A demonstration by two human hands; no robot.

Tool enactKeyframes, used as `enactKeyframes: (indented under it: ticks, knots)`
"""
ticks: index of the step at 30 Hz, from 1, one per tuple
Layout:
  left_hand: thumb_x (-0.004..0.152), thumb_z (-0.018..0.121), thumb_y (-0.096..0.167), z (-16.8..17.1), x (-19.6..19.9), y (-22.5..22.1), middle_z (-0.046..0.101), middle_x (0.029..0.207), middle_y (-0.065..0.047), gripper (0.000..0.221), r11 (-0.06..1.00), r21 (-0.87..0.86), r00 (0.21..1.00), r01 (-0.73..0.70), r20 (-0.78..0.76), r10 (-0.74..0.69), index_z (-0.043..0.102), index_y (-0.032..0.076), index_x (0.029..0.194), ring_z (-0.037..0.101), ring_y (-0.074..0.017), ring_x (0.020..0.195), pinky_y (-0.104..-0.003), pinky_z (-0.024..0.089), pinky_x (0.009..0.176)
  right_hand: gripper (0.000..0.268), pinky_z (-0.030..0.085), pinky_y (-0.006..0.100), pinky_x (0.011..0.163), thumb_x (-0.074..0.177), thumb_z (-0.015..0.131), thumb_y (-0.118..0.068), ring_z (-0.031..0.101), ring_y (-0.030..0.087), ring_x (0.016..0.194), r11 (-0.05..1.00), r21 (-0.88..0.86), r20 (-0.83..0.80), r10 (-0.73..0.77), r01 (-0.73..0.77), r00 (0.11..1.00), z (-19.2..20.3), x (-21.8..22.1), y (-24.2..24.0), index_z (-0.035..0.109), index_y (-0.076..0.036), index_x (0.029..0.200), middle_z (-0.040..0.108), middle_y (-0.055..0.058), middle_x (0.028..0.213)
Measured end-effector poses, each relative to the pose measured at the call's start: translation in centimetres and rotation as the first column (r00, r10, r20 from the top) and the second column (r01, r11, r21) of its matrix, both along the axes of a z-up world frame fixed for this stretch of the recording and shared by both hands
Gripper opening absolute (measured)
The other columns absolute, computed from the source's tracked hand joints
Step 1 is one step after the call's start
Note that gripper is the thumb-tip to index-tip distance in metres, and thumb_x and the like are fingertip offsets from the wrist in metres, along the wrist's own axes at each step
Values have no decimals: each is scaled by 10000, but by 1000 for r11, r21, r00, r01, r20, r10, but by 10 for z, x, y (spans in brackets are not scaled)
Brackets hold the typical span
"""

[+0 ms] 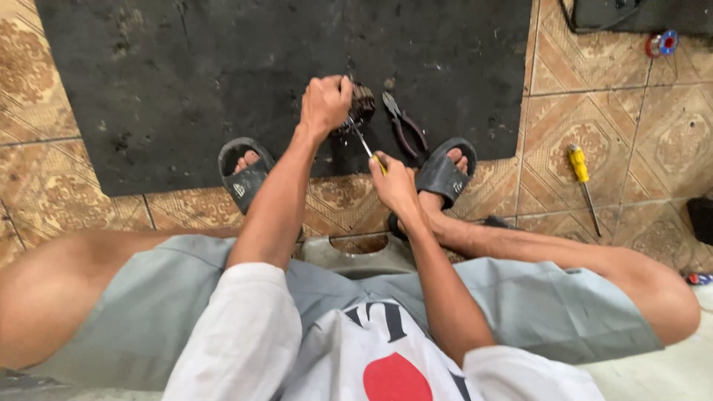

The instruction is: The person is using a screwdriver and pliers to pry and remove copper wires from an electric motor stator.

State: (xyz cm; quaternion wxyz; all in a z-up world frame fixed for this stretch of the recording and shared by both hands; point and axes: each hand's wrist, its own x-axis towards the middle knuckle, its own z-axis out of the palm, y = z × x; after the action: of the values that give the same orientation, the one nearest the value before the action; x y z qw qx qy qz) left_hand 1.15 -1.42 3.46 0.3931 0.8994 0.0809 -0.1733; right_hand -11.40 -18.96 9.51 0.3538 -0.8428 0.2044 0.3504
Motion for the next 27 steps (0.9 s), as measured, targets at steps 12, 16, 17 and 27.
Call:
enactKeyframes:
  ticks: [12,16,17,27]
  knots:
    - [933,458,443,0,-6,-3,723,792,-255,486,1000,-14,1000,-4,28,4,769,84,826,722,-508,865,-627,561,773,518,506,525,1062,992,496,-469,611,389,1290,996,-42,-41,76,-78,996,-20,11,8,659,-206,1407,712,211,1270]
    - [950,456,416,9,-4,-2,711,803,-288,483,1000,-11,1000,9,22,-9,758,55,844,712,-530,880,-624,558,790,522,497,560,1071,997,465,-444,595,416,1313,994,-51,-85,97,-101,992,-3,22,11,650,-199,1418,688,227,1320]
    - [950,456,416,9,-3,-3,711,803,-288,483,1000,-12,1000,10,25,-10,758,55,844,712,-530,880,-624,558,790,522,497,560,1071,997,465,-444,595,416,1313,994,-53,-82,95,-100,992,0,22,10,650,-199,1418,688,227,1320]
    - [954,481,450,-6,-6,2,707,773,-245,466,999,-8,998,51,25,-51,740,94,799,717,-499,857,-603,562,753,516,515,569,1039,988,485,-431,610,439,1286,994,-42,-77,93,-96,993,-31,17,7,669,-176,1397,697,244,1294]
